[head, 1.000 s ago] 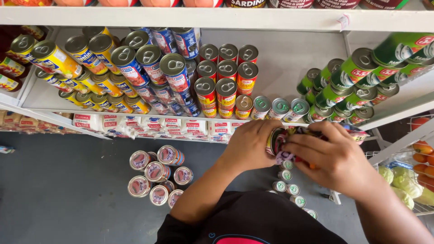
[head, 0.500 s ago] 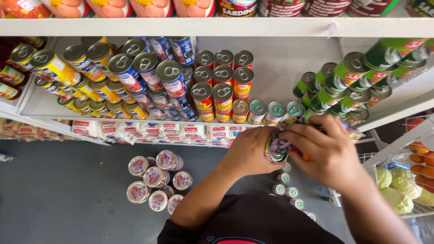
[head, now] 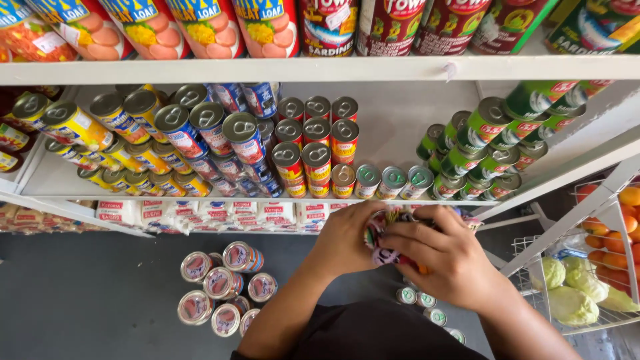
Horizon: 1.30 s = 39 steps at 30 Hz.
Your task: Wiping and cleaning individual canned goods with a cloth.
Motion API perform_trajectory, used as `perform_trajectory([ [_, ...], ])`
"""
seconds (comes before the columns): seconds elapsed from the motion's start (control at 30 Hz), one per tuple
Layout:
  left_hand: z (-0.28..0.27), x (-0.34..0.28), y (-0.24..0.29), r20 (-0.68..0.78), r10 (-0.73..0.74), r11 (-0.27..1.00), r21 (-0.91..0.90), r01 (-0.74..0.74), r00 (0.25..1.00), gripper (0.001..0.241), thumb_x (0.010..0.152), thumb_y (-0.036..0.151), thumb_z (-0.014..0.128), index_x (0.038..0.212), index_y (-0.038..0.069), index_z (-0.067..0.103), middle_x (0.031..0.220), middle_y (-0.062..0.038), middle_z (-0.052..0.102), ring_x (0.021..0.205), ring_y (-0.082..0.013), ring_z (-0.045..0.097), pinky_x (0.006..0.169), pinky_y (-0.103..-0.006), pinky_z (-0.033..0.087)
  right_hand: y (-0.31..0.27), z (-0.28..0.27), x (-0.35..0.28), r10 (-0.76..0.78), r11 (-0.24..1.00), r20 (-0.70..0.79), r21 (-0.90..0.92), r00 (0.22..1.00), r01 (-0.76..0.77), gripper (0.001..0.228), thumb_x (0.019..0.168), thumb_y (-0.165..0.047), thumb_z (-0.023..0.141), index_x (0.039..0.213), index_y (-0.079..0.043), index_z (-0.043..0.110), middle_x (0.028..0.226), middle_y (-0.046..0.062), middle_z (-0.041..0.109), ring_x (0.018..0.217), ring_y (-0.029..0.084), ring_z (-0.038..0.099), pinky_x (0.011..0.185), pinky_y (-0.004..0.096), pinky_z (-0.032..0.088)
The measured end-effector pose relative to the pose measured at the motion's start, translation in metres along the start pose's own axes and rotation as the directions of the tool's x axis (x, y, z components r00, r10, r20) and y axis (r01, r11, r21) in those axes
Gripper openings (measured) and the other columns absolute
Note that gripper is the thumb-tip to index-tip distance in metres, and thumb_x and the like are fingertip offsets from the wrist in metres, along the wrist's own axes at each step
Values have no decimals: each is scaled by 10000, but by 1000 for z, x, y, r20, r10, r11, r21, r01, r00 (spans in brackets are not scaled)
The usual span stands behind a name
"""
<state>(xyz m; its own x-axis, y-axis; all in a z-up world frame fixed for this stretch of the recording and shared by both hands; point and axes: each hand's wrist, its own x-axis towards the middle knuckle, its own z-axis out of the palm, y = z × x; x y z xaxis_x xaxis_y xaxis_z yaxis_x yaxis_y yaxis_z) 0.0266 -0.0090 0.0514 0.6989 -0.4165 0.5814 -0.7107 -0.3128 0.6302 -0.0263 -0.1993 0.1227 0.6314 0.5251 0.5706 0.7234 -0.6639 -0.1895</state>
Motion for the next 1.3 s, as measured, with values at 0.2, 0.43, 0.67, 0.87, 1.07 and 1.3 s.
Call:
perform_trajectory([
  [0.2, 2, -4, 12, -9, -78, 996, -41, 78, 997, 612, 601, 230, 873, 1139, 37, 654, 962, -114, 766, 777, -294, 754, 665, -360, 589, 12, 1, -3, 130, 988, -61, -80, 990, -134, 379, 644, -101, 797, 1021, -121, 767, 1095, 4, 735, 1037, 296, 624, 951, 441, 519],
  [0.43, 1, -10, 1, 23, -62, 996, -58, 63, 998, 629, 598, 168, 858, 1171, 91, 610, 1008, -87, 745, 848, -309, 745, 721, -384, 571, 5, 4, -7, 39, 991, 2, 126, 999, -39, 424, 613, -86, 791, 1031, -155, 780, 1140, -32, 756, 1036, 288, 629, 899, 399, 533],
  [0.67, 1, -18, 7, 43, -105, 985, -134, 110, 994, 543, 607, 258, 856, 1087, 92, 663, 962, -83, 740, 773, -274, 721, 674, -357, 584, -4, 10, -5, 15, 1000, -39, 26, 999, -14, 408, 653, -112, 779, 1058, -158, 771, 1136, -26, 744, 1036, 291, 614, 886, 391, 526],
  [0.87, -17, -22, 3, 65, -126, 992, 8, 126, 990, 633, 595, 295, 864, 1142, 70, 638, 969, -102, 756, 828, -312, 747, 704, -385, 589, 0, 9, 4, -14, 1000, 11, -9, 1000, 14, 397, 635, -144, 811, 1030, -149, 775, 1135, -12, 749, 1000, 262, 621, 898, 404, 523],
  [1.07, -21, -28, -7, 102, -60, 998, -20, 62, 993, 702, 613, 298, 887, 1204, 102, 563, 957, -78, 723, 812, -309, 727, 679, -401, 556, -9, 17, 1, -104, 993, 0, 48, 995, 104, 415, 688, -165, 817, 1098, -145, 758, 1202, -16, 738, 1073, 273, 625, 908, 400, 529],
  [1.3, -16, -20, 4, 75, -89, 996, -8, 89, 993, 650, 615, 305, 838, 1178, 60, 626, 990, -100, 754, 828, -323, 746, 693, -398, 589, -8, 9, 7, -11, 1000, -1, 21, 1000, 11, 418, 606, -125, 811, 1022, -156, 787, 1147, -28, 753, 1002, 271, 611, 904, 408, 516],
])
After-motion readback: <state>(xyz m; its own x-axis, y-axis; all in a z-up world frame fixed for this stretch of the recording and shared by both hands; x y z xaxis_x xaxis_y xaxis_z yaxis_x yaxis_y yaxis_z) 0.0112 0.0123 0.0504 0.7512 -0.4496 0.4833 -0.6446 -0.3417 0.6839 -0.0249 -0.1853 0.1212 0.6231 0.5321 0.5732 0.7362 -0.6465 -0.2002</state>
